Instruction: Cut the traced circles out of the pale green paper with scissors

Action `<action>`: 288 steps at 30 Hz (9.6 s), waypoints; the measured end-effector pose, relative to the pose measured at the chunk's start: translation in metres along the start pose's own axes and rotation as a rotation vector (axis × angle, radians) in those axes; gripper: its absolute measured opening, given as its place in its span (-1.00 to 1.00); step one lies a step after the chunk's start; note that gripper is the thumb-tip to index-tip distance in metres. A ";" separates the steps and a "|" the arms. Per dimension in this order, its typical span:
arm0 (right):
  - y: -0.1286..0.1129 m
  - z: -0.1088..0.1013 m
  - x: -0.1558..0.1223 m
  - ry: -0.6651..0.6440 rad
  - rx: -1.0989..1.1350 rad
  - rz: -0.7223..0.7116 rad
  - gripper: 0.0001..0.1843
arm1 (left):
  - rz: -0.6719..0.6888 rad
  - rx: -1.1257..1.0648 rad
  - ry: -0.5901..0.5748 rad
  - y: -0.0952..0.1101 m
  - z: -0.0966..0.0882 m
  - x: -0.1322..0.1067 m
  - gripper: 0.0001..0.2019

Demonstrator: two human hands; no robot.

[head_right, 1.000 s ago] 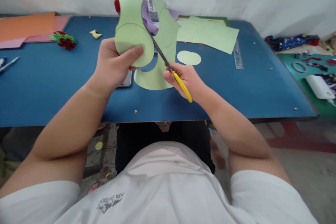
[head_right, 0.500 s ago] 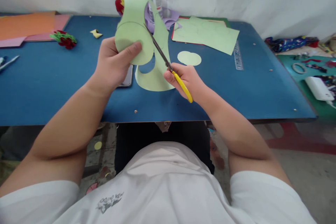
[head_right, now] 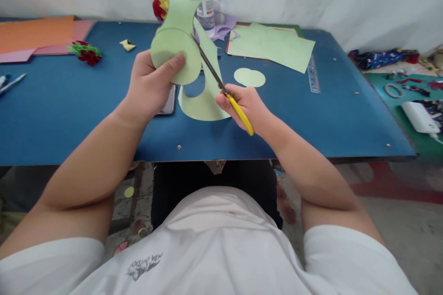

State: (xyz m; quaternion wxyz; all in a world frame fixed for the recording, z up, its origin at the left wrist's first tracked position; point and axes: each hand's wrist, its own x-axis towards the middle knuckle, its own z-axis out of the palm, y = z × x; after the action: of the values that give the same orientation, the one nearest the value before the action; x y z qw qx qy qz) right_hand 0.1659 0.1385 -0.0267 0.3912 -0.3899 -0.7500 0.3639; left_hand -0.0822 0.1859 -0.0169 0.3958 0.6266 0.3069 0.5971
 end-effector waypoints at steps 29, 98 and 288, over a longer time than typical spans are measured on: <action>-0.007 -0.004 0.002 -0.076 -0.062 0.078 -0.08 | 0.036 0.082 -0.052 -0.004 -0.006 0.001 -0.55; 0.005 0.000 0.000 -0.072 0.046 0.003 -0.19 | -0.104 -0.001 -0.046 0.009 0.005 -0.010 -0.58; 0.001 -0.001 0.001 -0.063 0.042 0.026 -0.15 | -0.169 0.088 0.019 0.030 0.003 -0.011 -0.54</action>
State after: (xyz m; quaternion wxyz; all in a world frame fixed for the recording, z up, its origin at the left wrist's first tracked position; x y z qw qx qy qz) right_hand 0.1664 0.1401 -0.0267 0.3707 -0.3798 -0.7489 0.3968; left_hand -0.0828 0.1614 0.0033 0.4140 0.6096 0.3885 0.5533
